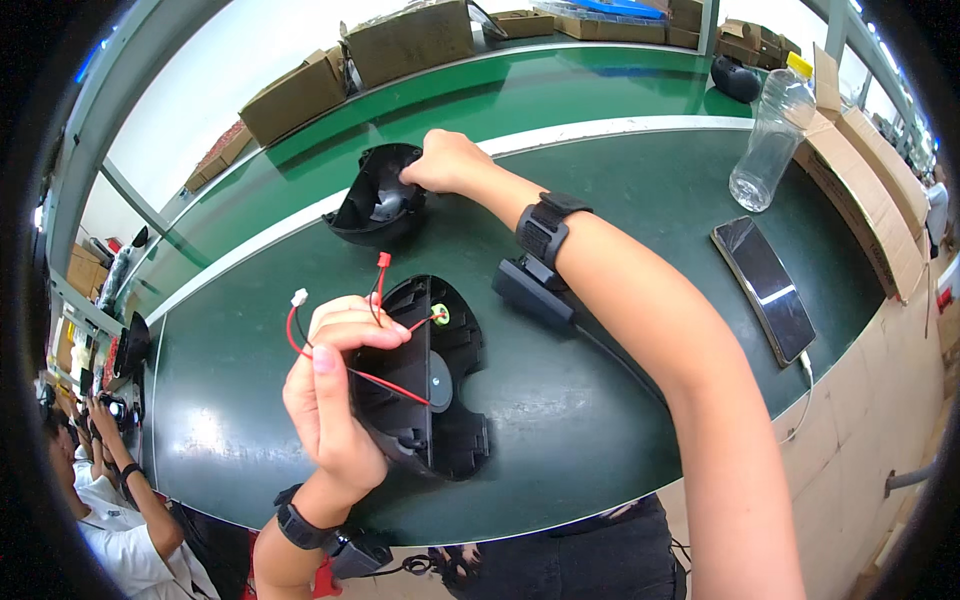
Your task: The person is assembling a black plastic electronic device, routing wires through holes and fitting pieces together on a factory workbench.
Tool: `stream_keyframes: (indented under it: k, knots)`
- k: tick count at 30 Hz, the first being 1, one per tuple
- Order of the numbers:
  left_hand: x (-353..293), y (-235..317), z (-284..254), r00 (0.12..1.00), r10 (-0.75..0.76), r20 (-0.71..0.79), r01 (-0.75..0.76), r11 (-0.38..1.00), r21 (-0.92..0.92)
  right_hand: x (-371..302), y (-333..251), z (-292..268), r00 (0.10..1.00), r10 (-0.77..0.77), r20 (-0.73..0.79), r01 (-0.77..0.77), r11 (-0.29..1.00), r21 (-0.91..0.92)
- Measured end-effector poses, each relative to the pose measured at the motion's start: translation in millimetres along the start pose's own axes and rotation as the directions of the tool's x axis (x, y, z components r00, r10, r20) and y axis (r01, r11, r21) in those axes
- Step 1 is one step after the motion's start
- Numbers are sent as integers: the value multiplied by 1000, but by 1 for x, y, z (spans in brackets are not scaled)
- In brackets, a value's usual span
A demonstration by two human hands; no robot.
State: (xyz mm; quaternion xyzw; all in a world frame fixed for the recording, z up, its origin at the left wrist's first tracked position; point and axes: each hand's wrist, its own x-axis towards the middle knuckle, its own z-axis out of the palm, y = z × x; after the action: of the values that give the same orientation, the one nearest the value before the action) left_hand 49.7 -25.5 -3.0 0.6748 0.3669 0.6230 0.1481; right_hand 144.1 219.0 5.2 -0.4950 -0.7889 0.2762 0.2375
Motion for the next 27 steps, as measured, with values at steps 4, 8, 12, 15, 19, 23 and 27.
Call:
stream_keyframes:
  k: [4, 8, 12, 15, 19, 23, 27]
  knots:
    - [2, -6, -4, 997, -52, -59, 49, 997, -55, -5, 7, -8, 979, -114, -169, 123, 991, 42]
    - [4, -15, -15, 988, -75, -137, 71, 997, -34, -62, 6, -28, 728, -583, -362, 574, 806, -144]
    - [6, -26, -20, 983, -78, -166, 76, 997, -20, -123, 18, -60, 681, -690, -246, 623, 722, -301]
    - [7, -26, -18, 984, -39, -173, 36, 999, -20, -164, 25, -82, 572, -809, -138, 740, 581, -339]
    - [7, -23, -19, 983, -34, -183, 31, 999, -17, -198, 15, -85, 462, -882, 97, 828, 390, -403]
    - [7, -26, -16, 987, 14, -159, -12, 1000, 13, -207, 13, -83, 559, -823, 104, 806, 509, -303]
    - [8, -25, -12, 990, 57, -125, -56, 998, 15, -205, -4, -67, 770, -637, 32, 636, 763, -116]
